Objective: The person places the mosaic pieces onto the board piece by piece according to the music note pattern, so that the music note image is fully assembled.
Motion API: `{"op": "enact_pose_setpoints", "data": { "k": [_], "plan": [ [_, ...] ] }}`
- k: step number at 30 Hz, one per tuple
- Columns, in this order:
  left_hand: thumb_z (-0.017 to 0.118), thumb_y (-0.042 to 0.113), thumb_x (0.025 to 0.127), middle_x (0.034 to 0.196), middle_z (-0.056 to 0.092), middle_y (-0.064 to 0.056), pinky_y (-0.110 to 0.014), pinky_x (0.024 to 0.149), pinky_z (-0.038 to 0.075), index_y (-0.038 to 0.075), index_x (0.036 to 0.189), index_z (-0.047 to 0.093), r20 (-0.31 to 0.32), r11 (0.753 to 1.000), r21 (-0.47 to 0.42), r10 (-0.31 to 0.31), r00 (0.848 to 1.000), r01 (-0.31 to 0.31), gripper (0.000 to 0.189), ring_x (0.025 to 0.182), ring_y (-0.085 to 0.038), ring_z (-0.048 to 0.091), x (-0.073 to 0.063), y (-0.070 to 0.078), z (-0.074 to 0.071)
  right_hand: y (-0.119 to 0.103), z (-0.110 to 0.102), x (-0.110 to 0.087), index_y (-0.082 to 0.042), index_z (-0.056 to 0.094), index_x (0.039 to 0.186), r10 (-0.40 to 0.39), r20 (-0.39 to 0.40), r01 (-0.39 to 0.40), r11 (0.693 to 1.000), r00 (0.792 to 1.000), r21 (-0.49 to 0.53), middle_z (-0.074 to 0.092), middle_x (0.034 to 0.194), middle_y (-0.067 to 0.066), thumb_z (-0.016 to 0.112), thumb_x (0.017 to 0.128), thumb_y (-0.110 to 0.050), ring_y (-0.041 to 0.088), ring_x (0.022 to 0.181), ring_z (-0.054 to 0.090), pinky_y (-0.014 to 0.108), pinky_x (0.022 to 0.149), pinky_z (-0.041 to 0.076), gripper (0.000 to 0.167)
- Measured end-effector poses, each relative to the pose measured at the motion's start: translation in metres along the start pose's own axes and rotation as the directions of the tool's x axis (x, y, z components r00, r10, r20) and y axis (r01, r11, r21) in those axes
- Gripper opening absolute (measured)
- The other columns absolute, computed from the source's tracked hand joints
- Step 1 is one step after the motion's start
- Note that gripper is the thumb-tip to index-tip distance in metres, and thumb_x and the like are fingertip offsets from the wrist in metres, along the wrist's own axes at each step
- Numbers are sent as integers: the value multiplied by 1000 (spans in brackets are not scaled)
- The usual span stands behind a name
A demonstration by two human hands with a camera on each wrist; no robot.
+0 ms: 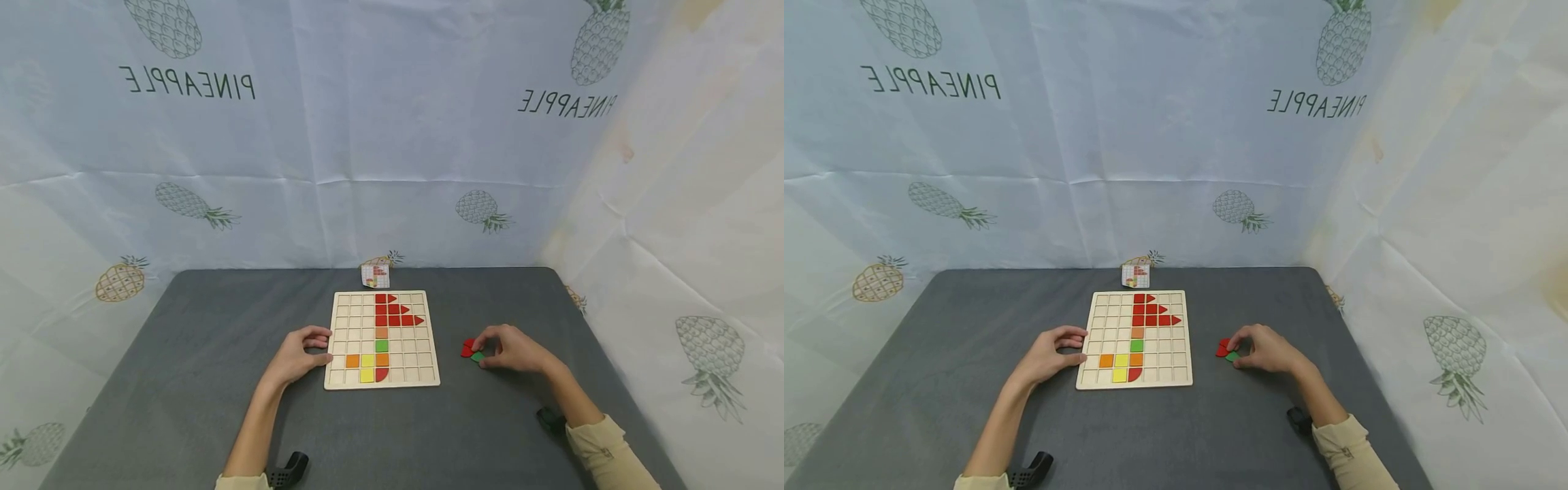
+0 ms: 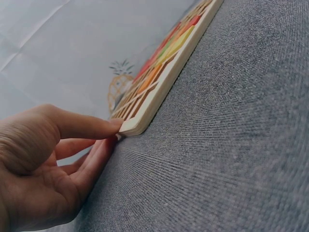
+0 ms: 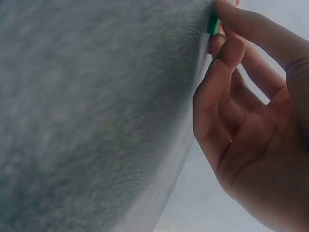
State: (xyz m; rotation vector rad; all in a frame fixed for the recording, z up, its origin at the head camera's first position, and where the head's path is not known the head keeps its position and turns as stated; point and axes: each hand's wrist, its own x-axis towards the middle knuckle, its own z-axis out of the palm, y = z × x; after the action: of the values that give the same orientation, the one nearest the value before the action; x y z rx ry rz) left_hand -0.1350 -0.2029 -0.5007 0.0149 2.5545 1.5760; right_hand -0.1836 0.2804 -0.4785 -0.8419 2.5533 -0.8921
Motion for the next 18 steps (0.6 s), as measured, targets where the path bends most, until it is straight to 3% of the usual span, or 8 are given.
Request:
{"op": "enact_pose_setpoints", "data": {
  "k": [11, 18],
  "plan": [
    [85, -3, 87, 123, 71, -23, -24, 84, 56, -6, 133, 69, -13, 1000, 10, -4, 1000, 5, 49, 110, -29, 71, 0, -1, 1, 8, -1, -3, -14, 79, 111, -49, 31, 47, 997, 998, 68, 74, 122, 14, 87, 92, -11, -2, 58, 52, 23, 58, 49, 21],
    [85, -3, 86, 123, 71, -23, -22, 84, 56, -6, 133, 69, -14, 1000, 5, 2, 1000, -2, 49, 110, -29, 71, 1, -1, 2, 11, -2, -3, -14, 79, 113, -71, 43, 67, 995, 997, 80, 75, 113, 9, 86, 93, -13, -3, 57, 50, 22, 56, 47, 21]
  ]
}}
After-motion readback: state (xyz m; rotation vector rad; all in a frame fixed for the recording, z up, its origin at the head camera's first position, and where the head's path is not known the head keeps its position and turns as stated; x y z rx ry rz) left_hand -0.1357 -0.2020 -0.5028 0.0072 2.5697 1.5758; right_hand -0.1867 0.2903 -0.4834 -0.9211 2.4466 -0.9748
